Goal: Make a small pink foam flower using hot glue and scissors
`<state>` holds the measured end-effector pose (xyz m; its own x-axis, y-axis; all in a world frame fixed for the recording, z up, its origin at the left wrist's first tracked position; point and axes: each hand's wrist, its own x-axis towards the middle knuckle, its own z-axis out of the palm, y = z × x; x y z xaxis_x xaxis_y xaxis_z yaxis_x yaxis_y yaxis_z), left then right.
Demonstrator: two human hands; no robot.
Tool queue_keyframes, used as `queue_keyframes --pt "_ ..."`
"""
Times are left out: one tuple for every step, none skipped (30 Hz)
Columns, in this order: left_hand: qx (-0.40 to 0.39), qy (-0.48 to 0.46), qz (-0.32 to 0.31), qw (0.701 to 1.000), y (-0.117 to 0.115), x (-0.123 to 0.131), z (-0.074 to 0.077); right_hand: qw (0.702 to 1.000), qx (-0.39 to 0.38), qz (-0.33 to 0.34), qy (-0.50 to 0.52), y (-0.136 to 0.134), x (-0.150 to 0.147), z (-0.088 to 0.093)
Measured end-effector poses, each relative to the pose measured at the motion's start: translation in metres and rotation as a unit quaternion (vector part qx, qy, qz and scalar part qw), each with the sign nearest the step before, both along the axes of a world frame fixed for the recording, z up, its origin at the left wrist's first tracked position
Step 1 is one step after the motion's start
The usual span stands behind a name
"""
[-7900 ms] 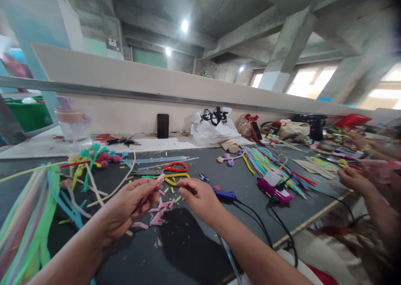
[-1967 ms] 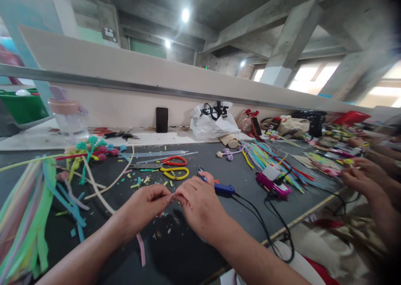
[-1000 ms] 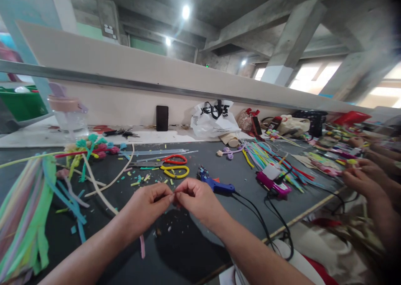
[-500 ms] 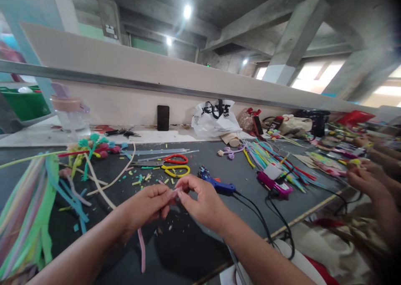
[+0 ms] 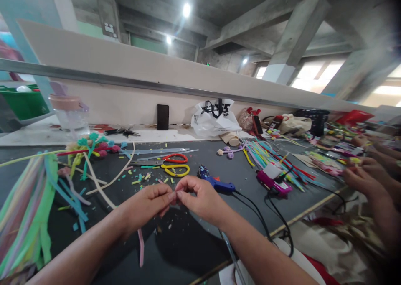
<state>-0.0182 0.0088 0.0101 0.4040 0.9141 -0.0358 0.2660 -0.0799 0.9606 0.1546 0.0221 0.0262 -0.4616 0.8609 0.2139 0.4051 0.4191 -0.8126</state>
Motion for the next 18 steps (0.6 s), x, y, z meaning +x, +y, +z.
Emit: queue_keyframes --pt "-0.004 -0.003 -0.005 1.000 0.000 0.000 0.001 1.000 0.000 -0.001 0.003 0.000 0.000 0.000" --pt "-0.011 -0.010 -0.008 1.000 -0.001 0.000 0.001 1.000 -0.001 -0.002 0.005 -0.001 0.000 0.000" --pt "-0.020 -0.017 -0.010 1.000 -0.002 0.000 0.002 1.000 -0.006 -0.003 0.009 -0.002 -0.001 -0.001" --pt "-0.030 -0.025 -0.010 0.999 -0.003 0.001 0.003 1.000 -0.014 -0.003 0.014 -0.002 -0.002 -0.003" --pt "-0.041 -0.032 -0.008 0.999 -0.003 0.001 0.003 1.000 -0.023 -0.002 0.019 -0.003 -0.002 -0.005" --pt "-0.053 -0.040 -0.007 0.998 -0.004 0.002 0.003 0.999 -0.033 -0.001 0.023 -0.003 -0.003 -0.006" --pt "-0.066 -0.047 -0.006 0.997 -0.005 0.003 0.004 0.999 -0.041 -0.001 0.024 -0.003 -0.003 -0.008" --pt "-0.081 -0.057 -0.005 0.995 -0.005 0.004 0.004 0.999 -0.048 0.002 0.021 -0.002 -0.002 -0.008" --pt "-0.097 -0.066 -0.005 0.993 -0.005 0.005 0.004 0.998 -0.052 0.009 0.018 -0.001 0.000 -0.007" --pt "-0.113 -0.077 -0.002 0.991 -0.005 0.006 0.003 0.998 -0.051 0.018 0.016 0.002 0.003 -0.005" --pt "-0.126 -0.090 0.006 0.988 -0.004 0.006 0.003 0.999 -0.041 0.021 0.016 0.005 0.009 -0.001" --pt "-0.136 -0.104 0.019 0.985 -0.003 0.005 0.002 1.000 -0.021 0.014 0.015 0.010 0.016 0.004" --pt "-0.143 -0.121 0.035 0.982 -0.001 0.003 0.001 1.000 0.009 -0.007 0.006 0.015 0.025 0.010" --pt "-0.148 -0.139 0.054 0.978 0.001 0.000 0.000 0.997 0.044 -0.056 -0.018 0.021 0.035 0.015" --pt "-0.152 -0.163 0.066 0.973 0.003 -0.003 -0.002 0.989 0.071 -0.107 -0.065 0.026 0.046 0.019" --pt "-0.162 -0.184 0.072 0.967 0.005 -0.006 -0.003 0.974 0.081 -0.153 -0.148 0.032 0.057 0.022" --pt "-0.176 -0.204 0.073 0.960 0.007 -0.009 -0.005 0.950 0.070 -0.183 -0.244 0.036 0.068 0.022" --pt "-0.188 -0.224 0.072 0.954 0.009 -0.011 -0.007 0.939 0.055 -0.190 -0.282 0.040 0.077 0.020"
